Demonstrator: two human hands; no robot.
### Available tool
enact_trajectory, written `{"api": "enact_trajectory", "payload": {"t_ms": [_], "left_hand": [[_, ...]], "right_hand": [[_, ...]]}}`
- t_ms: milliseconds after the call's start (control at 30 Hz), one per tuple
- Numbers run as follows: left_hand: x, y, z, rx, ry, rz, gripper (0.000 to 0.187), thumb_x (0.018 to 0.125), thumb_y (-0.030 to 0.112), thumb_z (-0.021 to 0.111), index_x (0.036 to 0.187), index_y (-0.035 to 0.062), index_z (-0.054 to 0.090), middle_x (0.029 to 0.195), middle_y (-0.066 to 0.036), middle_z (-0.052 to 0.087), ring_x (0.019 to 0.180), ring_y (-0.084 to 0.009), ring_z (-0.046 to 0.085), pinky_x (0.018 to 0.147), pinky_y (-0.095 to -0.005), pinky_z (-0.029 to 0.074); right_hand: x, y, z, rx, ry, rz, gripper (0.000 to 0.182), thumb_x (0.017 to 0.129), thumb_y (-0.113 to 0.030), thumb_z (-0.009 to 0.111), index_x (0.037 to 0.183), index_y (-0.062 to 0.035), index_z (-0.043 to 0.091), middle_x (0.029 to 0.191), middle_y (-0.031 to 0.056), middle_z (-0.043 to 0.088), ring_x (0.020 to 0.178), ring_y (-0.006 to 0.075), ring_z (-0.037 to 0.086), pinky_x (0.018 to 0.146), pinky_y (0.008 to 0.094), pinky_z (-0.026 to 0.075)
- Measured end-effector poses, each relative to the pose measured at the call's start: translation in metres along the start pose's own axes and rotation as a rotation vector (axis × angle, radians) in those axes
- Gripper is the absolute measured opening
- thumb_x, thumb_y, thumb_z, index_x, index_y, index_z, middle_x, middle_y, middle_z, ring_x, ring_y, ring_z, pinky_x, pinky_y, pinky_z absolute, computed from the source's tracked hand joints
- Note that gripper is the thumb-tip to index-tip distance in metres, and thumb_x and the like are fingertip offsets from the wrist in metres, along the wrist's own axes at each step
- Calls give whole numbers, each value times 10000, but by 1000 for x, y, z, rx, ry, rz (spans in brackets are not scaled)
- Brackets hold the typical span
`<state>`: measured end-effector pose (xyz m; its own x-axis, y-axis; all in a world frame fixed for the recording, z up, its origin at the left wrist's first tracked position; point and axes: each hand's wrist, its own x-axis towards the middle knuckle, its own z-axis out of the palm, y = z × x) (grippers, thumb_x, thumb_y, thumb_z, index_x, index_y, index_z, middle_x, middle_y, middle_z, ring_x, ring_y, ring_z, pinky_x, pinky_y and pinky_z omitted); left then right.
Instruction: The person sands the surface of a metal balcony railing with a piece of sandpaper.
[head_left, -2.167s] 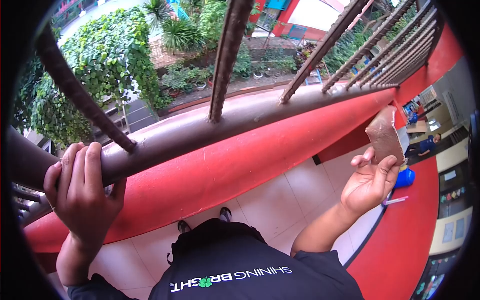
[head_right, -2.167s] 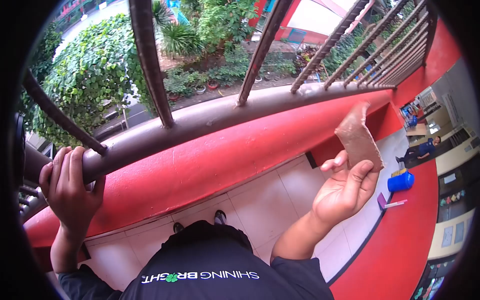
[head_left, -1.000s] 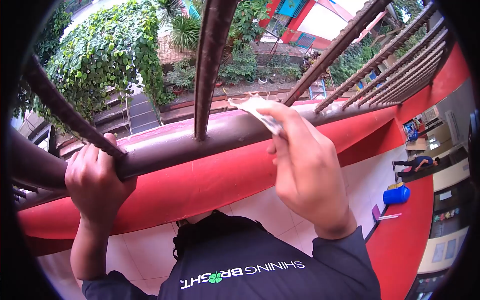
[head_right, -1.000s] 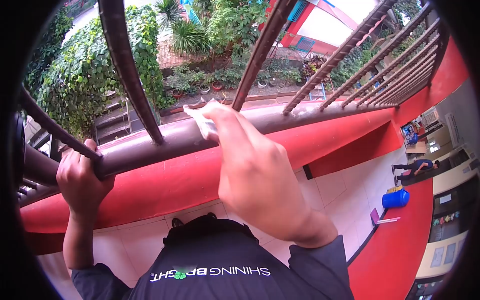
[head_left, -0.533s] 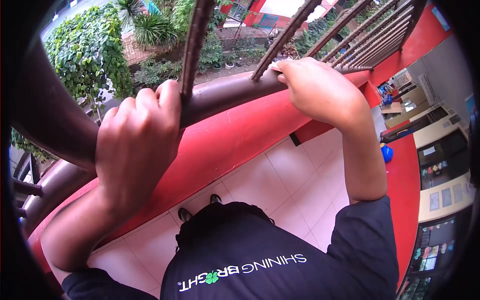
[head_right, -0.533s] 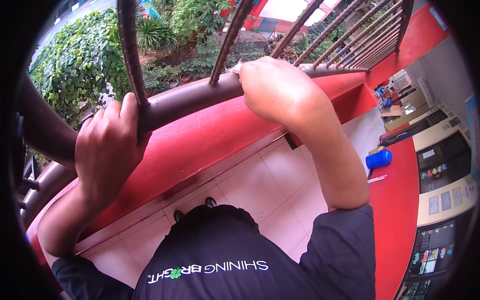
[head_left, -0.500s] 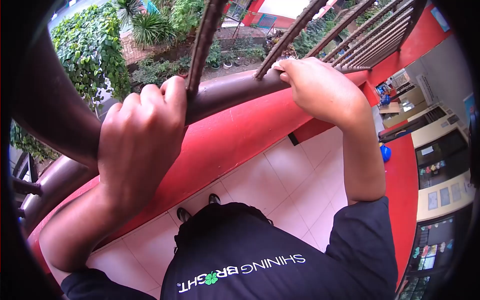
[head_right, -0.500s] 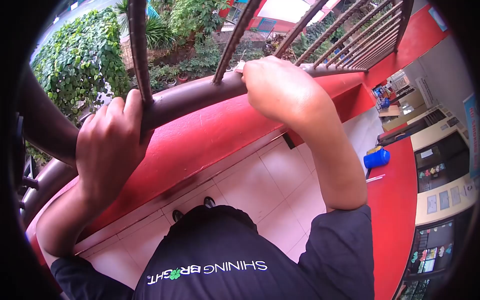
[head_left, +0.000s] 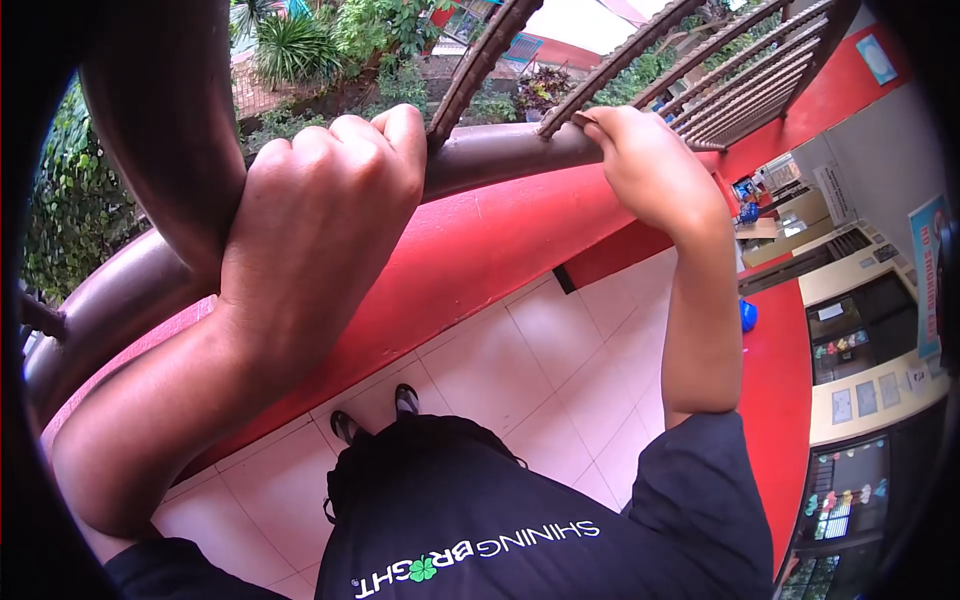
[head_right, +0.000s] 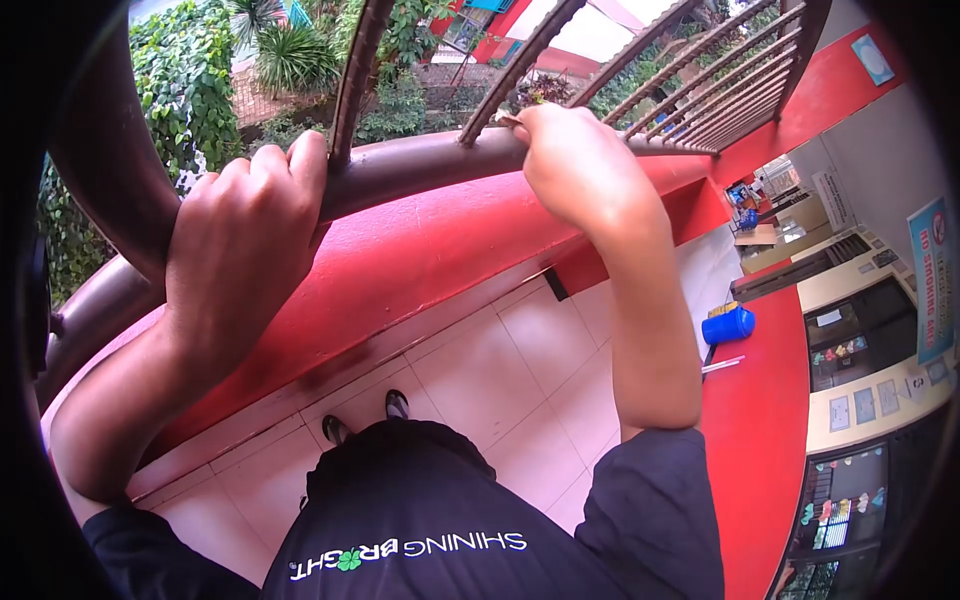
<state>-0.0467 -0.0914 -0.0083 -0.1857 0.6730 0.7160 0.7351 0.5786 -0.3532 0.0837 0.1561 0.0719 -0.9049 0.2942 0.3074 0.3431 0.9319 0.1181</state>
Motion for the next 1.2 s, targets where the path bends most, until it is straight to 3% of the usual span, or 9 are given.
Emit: {"api": "enact_trajectory", "payload": {"t_ms": [67,133,333,400,433,533,667,1067,1200], "left_hand": [[1,-1,-1,8,-5,-8,114,924,120,643,853,128,555,684,-11,612,643,-136,691,570,-296,536],[1,1,-3,11,-7,24,112,927,117,640,853,129,556,683,-12,614,645,-137,694,572,-301,541],[6,5,-6,11,-77,-40,100,919,81,623,833,108,579,691,-46,654,638,-188,730,588,-325,580],[14,4,-14,-93,-139,-33,101,909,69,622,820,101,588,696,-64,668,649,-208,741,594,-337,589],[17,3,-17,-192,-203,-41,102,900,56,622,808,93,597,701,-81,682,661,-227,753,599,-348,599],[11,3,-11,-157,-125,-58,92,876,29,631,798,78,624,709,-107,706,695,-250,766,601,-370,608],[15,1,-12,-190,-190,-46,73,867,39,652,801,70,649,699,-109,720,682,-243,771,598,-357,615],[11,3,-4,-131,-110,-57,97,866,61,659,774,87,642,664,-69,694,636,-195,754,561,-332,604],[10,7,-3,-96,-83,-58,100,866,64,657,771,90,638,655,-59,687,623,-182,745,556,-325,599]], "right_hand": [[1,-4,-8,-18,16,-7,232,1045,-119,543,1059,65,683,883,316,681,835,474,687,788,522,529],[21,-6,-2,-63,-247,209,287,1025,-164,528,1116,13,734,1131,290,722,1111,460,685,1001,527,519],[2,-11,-12,-60,-166,197,300,1023,-172,534,1139,12,741,1140,276,732,1118,427,699,1004,514,527],[15,2,8,56,-77,62,261,1058,-153,543,1153,25,708,1006,313,702,1000,501,671,883,532,517],[17,-3,1,89,-174,230,256,1050,-145,546,1158,12,717,1020,310,705,1030,493,672,905,530,515],[-8,-23,-19,-74,-125,187,290,1012,-138,523,1128,15,741,1145,279,730,1123,421,698,1019,504,524],[22,4,7,-33,-145,177,283,1016,-169,539,1093,10,745,1110,291,735,1109,447,699,1006,524,528],[-8,-32,-16,-72,-44,235,235,1021,-128,554,1062,21,731,1064,296,707,1050,494,669,920,535,523],[18,-22,1,-154,-157,282,266,987,-173,560,1067,-26,767,1094,257,750,1080,439,711,980,531,542]]}}
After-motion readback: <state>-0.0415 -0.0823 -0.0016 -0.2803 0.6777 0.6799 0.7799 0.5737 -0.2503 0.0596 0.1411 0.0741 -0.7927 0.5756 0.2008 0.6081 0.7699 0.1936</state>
